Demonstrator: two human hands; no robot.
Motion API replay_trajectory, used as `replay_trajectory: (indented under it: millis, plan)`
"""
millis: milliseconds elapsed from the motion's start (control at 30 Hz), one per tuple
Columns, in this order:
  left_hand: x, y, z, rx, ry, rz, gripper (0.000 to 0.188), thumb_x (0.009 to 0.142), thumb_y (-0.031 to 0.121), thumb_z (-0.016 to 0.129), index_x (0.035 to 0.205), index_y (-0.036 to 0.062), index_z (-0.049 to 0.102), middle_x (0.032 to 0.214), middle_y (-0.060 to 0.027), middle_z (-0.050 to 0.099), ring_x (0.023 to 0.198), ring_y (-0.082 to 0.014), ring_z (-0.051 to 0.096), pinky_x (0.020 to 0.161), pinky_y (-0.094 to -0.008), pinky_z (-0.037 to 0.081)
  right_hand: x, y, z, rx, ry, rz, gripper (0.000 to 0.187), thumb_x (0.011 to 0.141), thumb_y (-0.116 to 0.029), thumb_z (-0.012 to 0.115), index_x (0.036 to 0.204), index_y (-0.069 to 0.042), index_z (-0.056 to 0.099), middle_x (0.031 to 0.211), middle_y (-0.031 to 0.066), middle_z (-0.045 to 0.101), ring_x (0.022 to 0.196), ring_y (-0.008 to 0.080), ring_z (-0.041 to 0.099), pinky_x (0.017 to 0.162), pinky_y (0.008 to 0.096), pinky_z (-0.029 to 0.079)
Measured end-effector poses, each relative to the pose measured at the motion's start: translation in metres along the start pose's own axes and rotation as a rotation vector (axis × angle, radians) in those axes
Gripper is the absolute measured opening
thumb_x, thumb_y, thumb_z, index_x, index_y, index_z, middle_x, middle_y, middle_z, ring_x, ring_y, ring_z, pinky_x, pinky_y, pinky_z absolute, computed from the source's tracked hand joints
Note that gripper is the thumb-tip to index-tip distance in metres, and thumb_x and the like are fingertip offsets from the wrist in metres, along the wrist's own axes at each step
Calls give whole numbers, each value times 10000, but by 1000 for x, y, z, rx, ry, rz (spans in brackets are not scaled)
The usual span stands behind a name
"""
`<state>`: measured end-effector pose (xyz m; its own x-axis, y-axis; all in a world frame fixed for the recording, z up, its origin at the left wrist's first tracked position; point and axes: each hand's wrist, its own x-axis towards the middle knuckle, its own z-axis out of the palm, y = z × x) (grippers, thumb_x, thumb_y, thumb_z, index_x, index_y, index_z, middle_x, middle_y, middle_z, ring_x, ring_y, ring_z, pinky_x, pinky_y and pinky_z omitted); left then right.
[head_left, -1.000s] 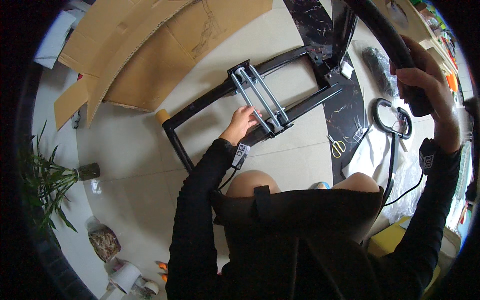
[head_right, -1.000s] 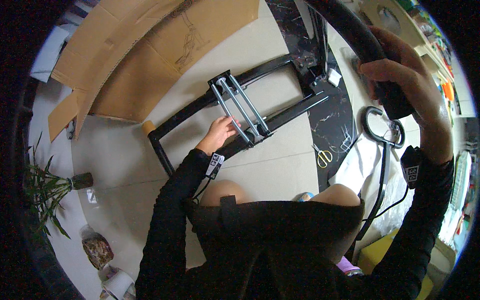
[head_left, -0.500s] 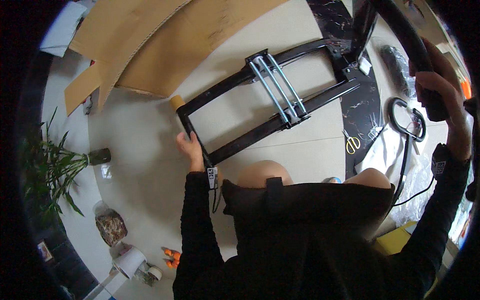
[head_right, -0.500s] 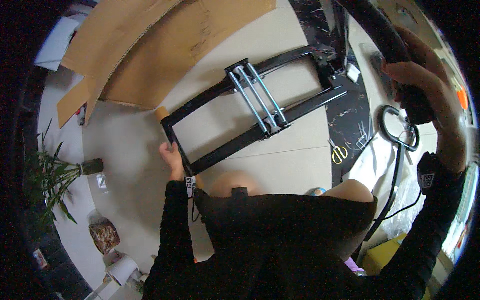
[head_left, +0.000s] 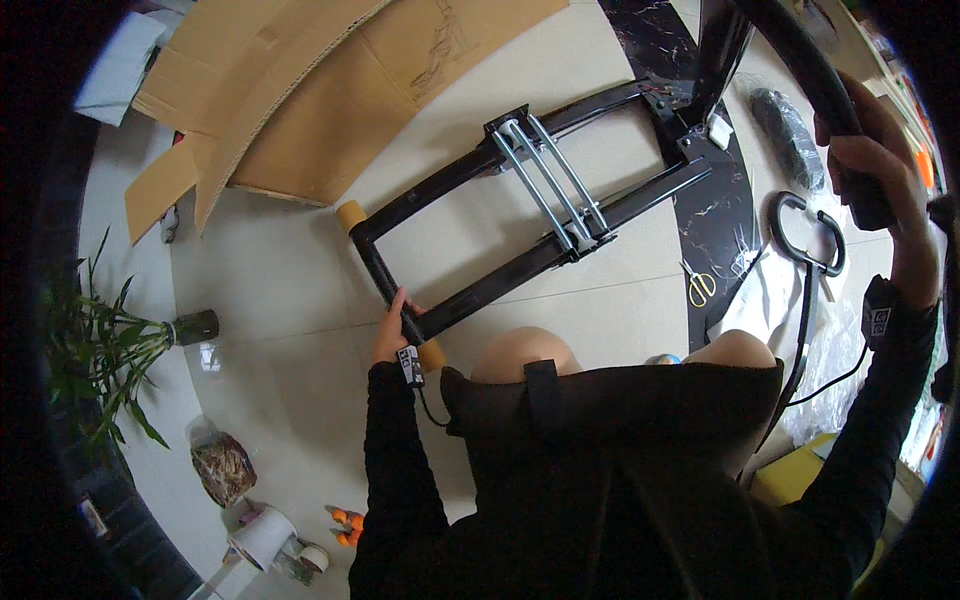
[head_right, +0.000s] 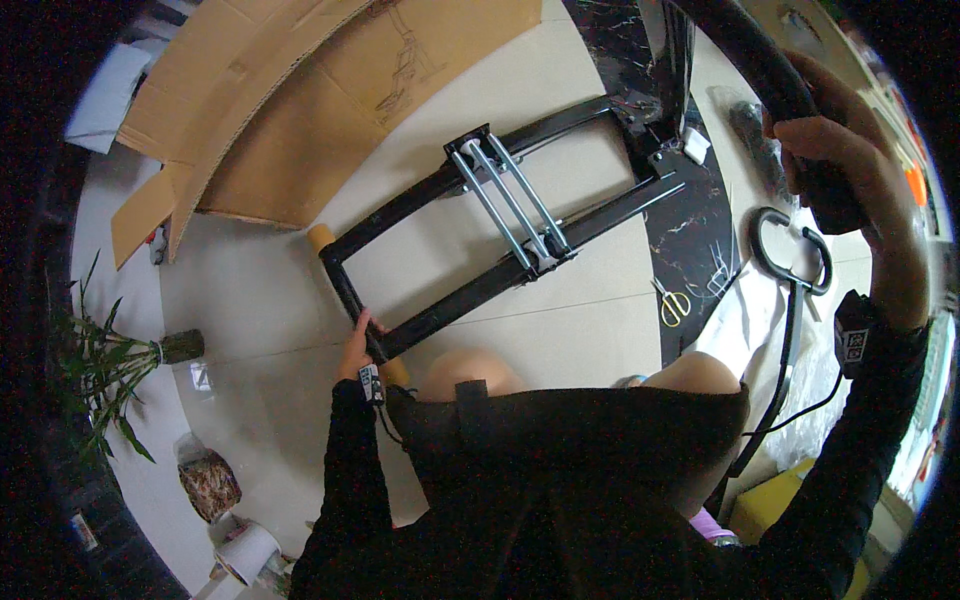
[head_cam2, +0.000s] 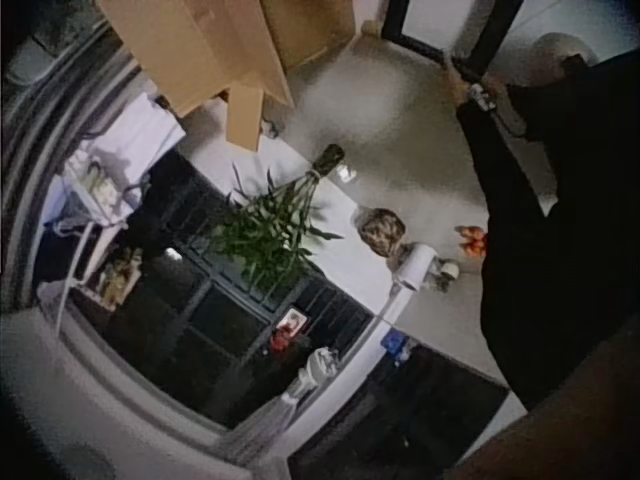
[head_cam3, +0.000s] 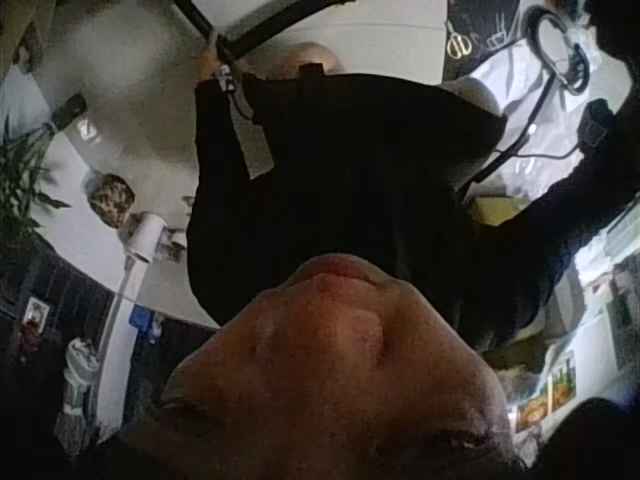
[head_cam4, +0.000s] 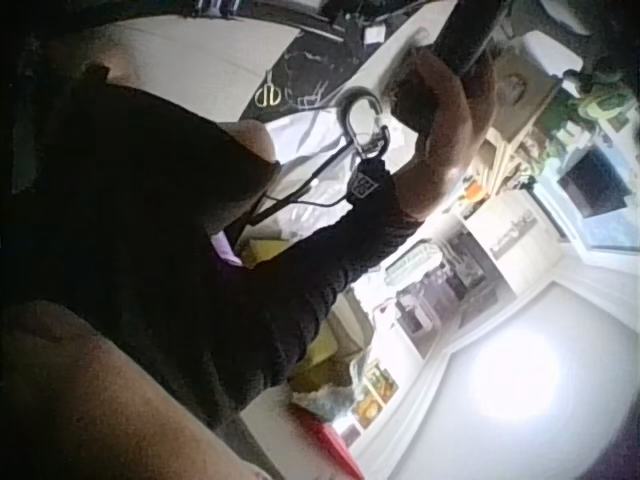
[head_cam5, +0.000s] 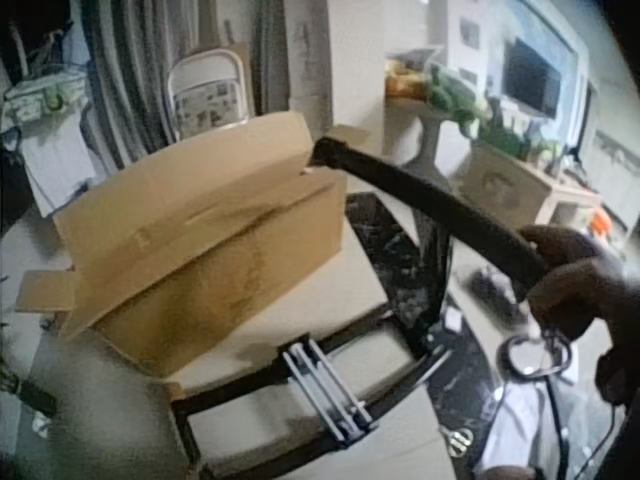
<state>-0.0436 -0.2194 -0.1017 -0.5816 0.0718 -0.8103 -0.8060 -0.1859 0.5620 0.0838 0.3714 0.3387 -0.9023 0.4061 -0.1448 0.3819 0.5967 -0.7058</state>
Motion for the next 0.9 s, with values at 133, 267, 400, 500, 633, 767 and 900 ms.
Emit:
replay_trajectory:
  millis: [133,267,400,500,633,767,900]
  plan:
    - [5,-1,0,-6,-9,16,335,882,346,773,814,104,551,679,-72,586,662,-233,636,676,-390,561,2,1,-1,-9,8,-4,832,770,-324,633,1468,43,367,949,98,562,599,131,580,524,260,506]
    - [14,-5,-3,-17,-22,11,330,883,326,769,800,103,540,652,-60,551,640,-217,617,662,-383,553,-1,-5,-1,15,-7,7,777,774,-283,642,1447,30,412,938,90,584,635,131,588,556,261,499]
    - [15,-4,-5,71,19,32,347,894,339,752,763,106,531,653,-54,540,637,-203,604,668,-381,547,-5,-11,3,49,-24,19,757,765,-273,645,1434,16,438,945,84,593,652,129,585,569,258,494]
    - [11,-1,-1,97,-50,46,358,906,349,733,742,105,528,663,-53,539,656,-196,603,686,-377,543,-7,-13,6,68,-44,19,748,756,-241,637,1434,7,444,951,86,598,671,129,588,590,254,503]
    - [1,2,8,100,13,70,370,888,352,751,751,91,528,669,-45,533,657,-194,599,680,-372,550,-8,-14,11,93,-14,26,750,756,-211,659,1434,19,436,961,104,609,678,137,605,615,256,525]
    - [-2,2,14,73,48,70,355,871,353,770,781,106,532,669,-38,529,638,-185,579,656,-368,550,-8,-14,14,100,-49,15,768,749,-228,701,1421,26,428,961,109,608,656,148,625,632,255,556]
    - [0,3,13,118,75,74,335,875,326,767,776,110,531,672,-35,538,609,-175,566,627,-355,537,-9,-15,13,104,-54,19,762,751,-220,697,1418,30,426,962,109,604,654,147,629,624,252,554]
